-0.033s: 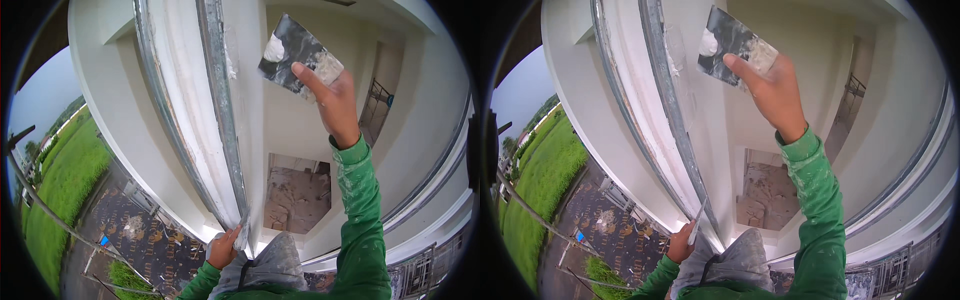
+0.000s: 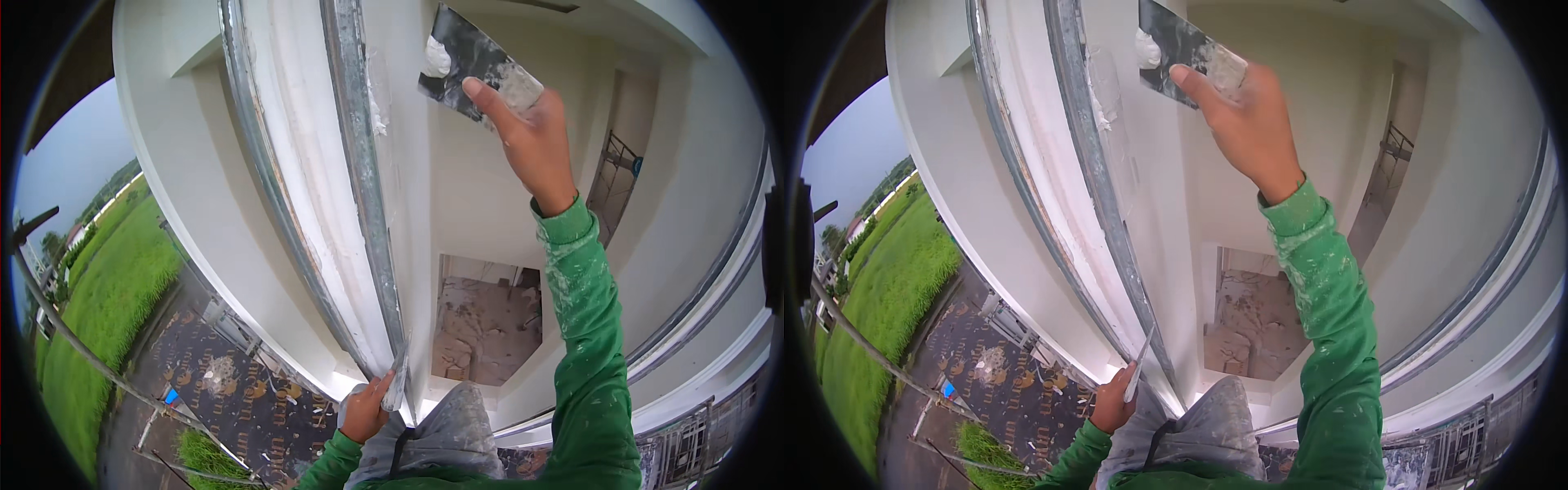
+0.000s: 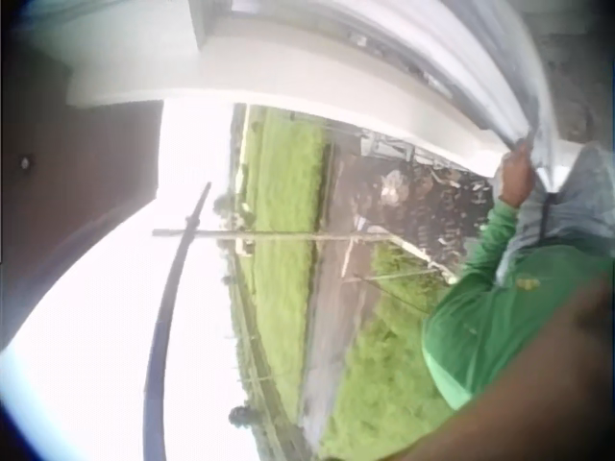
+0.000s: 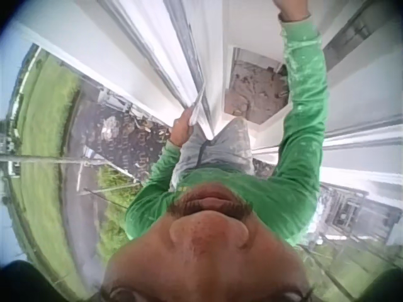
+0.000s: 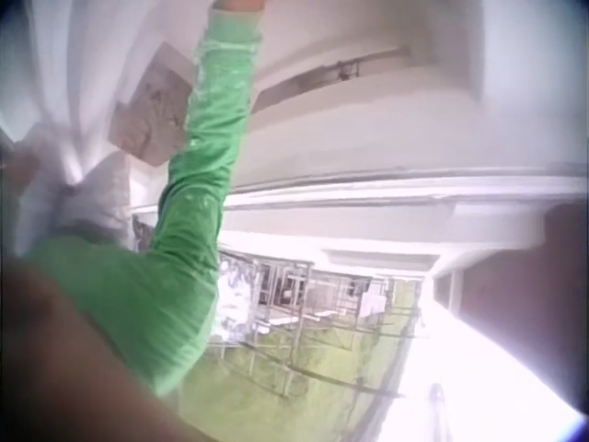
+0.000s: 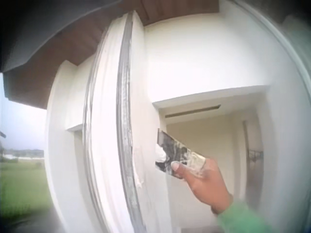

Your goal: The person applies plaster to a vertical wall surface using a trowel and a smaller finishing tool. They repeatedly scoop plaster from a hawk, spread it along a vertical joint, and smooth the surface. The work is performed on scaffolding with a green field visible in the background.

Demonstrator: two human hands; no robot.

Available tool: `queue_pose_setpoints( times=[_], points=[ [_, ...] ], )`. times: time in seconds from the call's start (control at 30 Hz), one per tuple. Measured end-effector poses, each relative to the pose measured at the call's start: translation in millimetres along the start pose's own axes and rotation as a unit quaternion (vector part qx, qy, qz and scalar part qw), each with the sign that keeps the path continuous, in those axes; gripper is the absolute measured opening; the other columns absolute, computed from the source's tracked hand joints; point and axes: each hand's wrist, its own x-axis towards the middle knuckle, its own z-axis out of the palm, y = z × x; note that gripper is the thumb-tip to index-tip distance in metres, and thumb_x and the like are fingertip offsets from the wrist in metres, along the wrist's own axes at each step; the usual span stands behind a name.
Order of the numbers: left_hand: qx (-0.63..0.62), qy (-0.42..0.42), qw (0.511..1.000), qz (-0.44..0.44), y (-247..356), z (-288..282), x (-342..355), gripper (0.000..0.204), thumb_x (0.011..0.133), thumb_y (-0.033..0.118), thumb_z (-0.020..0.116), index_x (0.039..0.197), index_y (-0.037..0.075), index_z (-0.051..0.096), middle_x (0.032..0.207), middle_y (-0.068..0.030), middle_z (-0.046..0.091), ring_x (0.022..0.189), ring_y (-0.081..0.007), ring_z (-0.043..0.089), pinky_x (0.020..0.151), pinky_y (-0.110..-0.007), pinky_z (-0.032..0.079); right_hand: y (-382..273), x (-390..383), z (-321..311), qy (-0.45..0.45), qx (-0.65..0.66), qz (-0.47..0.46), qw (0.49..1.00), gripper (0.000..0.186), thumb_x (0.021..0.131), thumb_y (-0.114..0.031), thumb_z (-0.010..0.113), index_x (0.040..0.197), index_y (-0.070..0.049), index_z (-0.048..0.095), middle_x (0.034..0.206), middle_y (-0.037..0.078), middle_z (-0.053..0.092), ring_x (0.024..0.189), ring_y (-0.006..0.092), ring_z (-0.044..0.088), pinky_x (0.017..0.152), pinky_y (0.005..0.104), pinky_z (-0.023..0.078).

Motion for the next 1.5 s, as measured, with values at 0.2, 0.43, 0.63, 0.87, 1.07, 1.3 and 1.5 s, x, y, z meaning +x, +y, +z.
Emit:
queue_pose_setpoints(
  times=[0.2, 0.43, 0.63, 0.87, 1.07, 1.3, 1.5],
  points=[
    [-0.079, 0.041, 0.994, -0.064, -2.8, -4.7, -25.0, 0.058, 0.081, 0.000, 0.058, 0.137, 0.003, 0.042, 0.118, -0.0241, 0.057, 0.095, -0.0438, 0.059, 0.078, -0.044, 0.051, 12.1, 73.4, 37.5, 0.034, -0.076, -0.336, 0.938, 0.021, 0.089, -0.006, 0.062, 0.108, 0.001, 0.065, 0.093, 0.006, 0.065, 0.082, 0.0176, 0.059, 0.078, 0.0270, 0.046],
    [-0.129, 0.031, 0.967, -0.218, -17.8, -0.1, -98.1, 0.028, 0.088, 0.005, 0.057, 0.115, -0.002, 0.054, 0.089, -0.0244, 0.063, 0.077, -0.0435, 0.061, 0.063, -0.042, 0.048, 30.4, 65.9, 57.5, 0.025, -0.115, -0.323, 0.939, 0.040, 0.080, 0.005, 0.060, 0.118, -0.008, 0.063, 0.108, 0.008, 0.062, 0.096, 0.0265, 0.059, 0.087, 0.0352, 0.046],
    [-0.088, 0.078, 0.952, -0.282, 0.7, -0.9, -113.4, 0.013, 0.088, 0.006, 0.058, 0.080, -0.002, 0.052, 0.058, -0.0198, 0.051, 0.053, -0.0401, 0.049, 0.049, -0.042, 0.034, 93.2, -38.9, 61.3, -0.081, -0.174, -0.222, 0.956, 0.059, 0.071, 0.013, 0.057, 0.123, -0.014, 0.061, 0.118, 0.005, 0.058, 0.108, 0.0253, 0.055, 0.099, 0.0434, 0.038],
    [-0.143, 0.059, 0.962, -0.223, 1.5, 4.2, -77.0, 0.015, 0.088, 0.010, 0.061, 0.080, -0.002, 0.055, 0.064, -0.0166, 0.055, 0.055, -0.0294, 0.051, 0.052, -0.040, 0.037, 86.5, 10.0, 32.0, -0.002, -0.025, -0.187, 0.982, 0.049, 0.075, 0.011, 0.058, 0.116, -0.013, 0.066, 0.112, 0.005, 0.062, 0.109, 0.0251, 0.056, 0.101, 0.0477, 0.035],
    [-0.128, 0.055, 0.971, -0.196, 5.6, 0.7, -71.3, 0.009, 0.089, 0.005, 0.057, 0.085, -0.002, 0.053, 0.062, -0.0185, 0.053, 0.053, -0.0354, 0.052, 0.049, -0.040, 0.036, 35.1, 81.0, 47.2, 0.057, -0.041, -0.393, 0.917, 0.033, 0.078, 0.007, 0.054, 0.109, 0.002, 0.063, 0.099, 0.018, 0.061, 0.094, 0.0348, 0.059, 0.087, 0.0369, 0.046],
    [-0.140, 0.032, 0.949, -0.279, -21.4, 19.2, -121.7, 0.030, 0.091, 0.013, 0.059, 0.064, 0.002, 0.052, 0.048, -0.0055, 0.047, 0.042, -0.0153, 0.046, 0.044, -0.033, 0.032, 77.0, 12.9, 68.0, 0.004, -0.094, -0.292, 0.952, 0.041, 0.081, 0.008, 0.058, 0.118, -0.008, 0.063, 0.114, 0.009, 0.062, 0.105, 0.0281, 0.059, 0.097, 0.0402, 0.040],
    [-0.223, -0.041, 0.917, -0.330, -35.4, 19.4, -137.4, 0.013, 0.093, 0.011, 0.057, 0.088, 0.001, 0.050, 0.059, -0.0097, 0.050, 0.044, -0.0254, 0.045, 0.045, -0.037, 0.035, 134.6, -123.8, 89.2, -0.038, -0.098, -0.150, 0.983, 0.050, 0.074, 0.008, 0.062, 0.117, -0.018, 0.067, 0.114, 0.000, 0.063, 0.110, 0.0221, 0.058, 0.113, 0.0584, 0.014]
  ],
)
